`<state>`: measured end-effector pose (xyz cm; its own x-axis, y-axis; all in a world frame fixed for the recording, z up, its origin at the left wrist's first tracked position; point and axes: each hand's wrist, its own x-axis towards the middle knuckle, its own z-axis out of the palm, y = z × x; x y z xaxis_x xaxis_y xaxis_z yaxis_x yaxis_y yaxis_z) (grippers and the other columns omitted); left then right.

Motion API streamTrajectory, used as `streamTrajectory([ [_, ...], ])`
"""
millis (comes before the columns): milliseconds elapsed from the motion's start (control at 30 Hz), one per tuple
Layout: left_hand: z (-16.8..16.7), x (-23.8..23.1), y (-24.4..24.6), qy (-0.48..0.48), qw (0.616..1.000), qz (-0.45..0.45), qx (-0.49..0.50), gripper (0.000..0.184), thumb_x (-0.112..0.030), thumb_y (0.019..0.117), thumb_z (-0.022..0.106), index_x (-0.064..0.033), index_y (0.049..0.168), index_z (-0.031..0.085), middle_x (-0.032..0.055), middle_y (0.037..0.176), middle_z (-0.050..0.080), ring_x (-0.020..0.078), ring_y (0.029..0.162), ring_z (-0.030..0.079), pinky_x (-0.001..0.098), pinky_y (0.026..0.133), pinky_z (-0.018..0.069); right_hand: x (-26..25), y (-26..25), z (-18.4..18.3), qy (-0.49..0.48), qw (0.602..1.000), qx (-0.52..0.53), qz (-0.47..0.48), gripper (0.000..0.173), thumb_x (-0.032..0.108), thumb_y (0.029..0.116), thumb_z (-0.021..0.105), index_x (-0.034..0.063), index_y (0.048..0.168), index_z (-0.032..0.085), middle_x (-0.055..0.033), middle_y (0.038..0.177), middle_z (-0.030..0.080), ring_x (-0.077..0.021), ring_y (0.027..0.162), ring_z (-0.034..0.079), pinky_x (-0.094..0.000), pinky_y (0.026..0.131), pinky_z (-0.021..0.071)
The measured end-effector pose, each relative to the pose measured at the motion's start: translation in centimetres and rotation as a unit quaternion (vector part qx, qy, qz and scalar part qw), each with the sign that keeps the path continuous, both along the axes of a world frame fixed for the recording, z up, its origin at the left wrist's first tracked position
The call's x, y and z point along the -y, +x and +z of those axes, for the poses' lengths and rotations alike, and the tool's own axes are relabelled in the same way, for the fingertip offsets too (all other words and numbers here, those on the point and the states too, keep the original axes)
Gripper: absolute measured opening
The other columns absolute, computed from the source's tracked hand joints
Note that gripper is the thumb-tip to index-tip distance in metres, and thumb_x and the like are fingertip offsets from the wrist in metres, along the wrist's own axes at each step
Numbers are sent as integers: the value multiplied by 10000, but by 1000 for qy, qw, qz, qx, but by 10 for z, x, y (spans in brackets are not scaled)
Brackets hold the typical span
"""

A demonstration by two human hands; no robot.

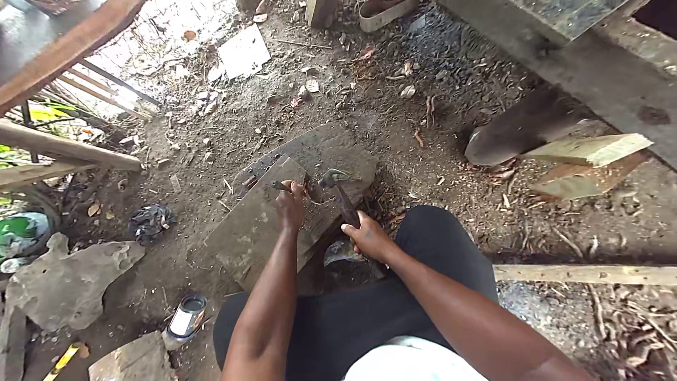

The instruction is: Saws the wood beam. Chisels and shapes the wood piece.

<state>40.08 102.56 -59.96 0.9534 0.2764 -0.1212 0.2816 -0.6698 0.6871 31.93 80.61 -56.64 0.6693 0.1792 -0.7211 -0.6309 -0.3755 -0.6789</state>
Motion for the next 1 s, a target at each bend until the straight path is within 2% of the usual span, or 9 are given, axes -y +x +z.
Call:
streamTrajectory([
  [333,-3,10,0,19,998,52,21,358,-322,1119,380,-61,1254,585,142,963,719,295,842,715,532,784,589,2,2,2,-15,999,27,6,511,419,1018,598,124,1410,455,-87,840,652,-191,553,652,-380,535,603],
  [467,-2,13,2,45,998,42,-2,339,-319,1111,426,-66,1257,598,172,989,721,348,903,719,574,814,580,11,19,55,-74,980,137,125,555,471,1033,543,124,1460,469,-100,924,683,-216,704,693,-443,701,610],
  [533,1,15,4,65,997,40,-7,342,-309,1107,429,-54,1240,615,190,998,721,371,930,718,588,825,575,14,28,105,-95,944,262,176,515,483,1037,541,140,1422,520,-78,897,696,-215,773,690,-464,752,586],
  [633,6,19,4,62,997,45,-17,383,-309,1106,418,-16,1232,630,213,1046,720,377,992,713,575,892,560,10,27,176,-92,837,518,154,475,428,1026,588,94,1363,560,-6,786,667,-137,619,633,-378,549,560],
  [733,-3,19,6,65,997,51,6,402,-323,1110,403,-9,1186,642,201,986,723,365,925,725,561,836,577,2,32,190,-68,746,650,132,410,329,1014,624,33,1290,562,-21,835,672,-107,625,621,-321,513,543],
  [800,-5,19,3,66,996,50,-11,396,-323,1103,417,-21,1219,645,204,1075,723,364,1018,715,565,911,563,5,41,157,-153,790,550,221,403,348,1013,619,65,1297,571,-55,838,689,-195,655,676,-417,566,588],
  [867,-4,21,-5,78,995,57,-2,398,-324,1107,406,-28,1204,653,207,1061,721,371,996,720,574,885,572,6,60,140,-233,860,298,343,404,404,1037,570,140,1338,519,-106,899,691,-315,813,709,-551,719,581],
  [900,-1,23,-3,81,995,59,-4,414,-343,1110,394,-35,1197,656,202,1050,721,368,985,720,571,872,575,7,67,139,-250,864,254,356,401,423,1031,564,160,1330,516,-101,881,688,-318,821,708,-558,720,578],
  [1000,1,25,-1,103,994,43,-21,426,-334,1109,392,-9,1217,645,220,1127,711,397,1038,711,586,902,567,12,55,165,-222,857,344,314,462,462,1028,570,163,1378,528,-62,813,677,-265,727,692,-510,650,577],
])
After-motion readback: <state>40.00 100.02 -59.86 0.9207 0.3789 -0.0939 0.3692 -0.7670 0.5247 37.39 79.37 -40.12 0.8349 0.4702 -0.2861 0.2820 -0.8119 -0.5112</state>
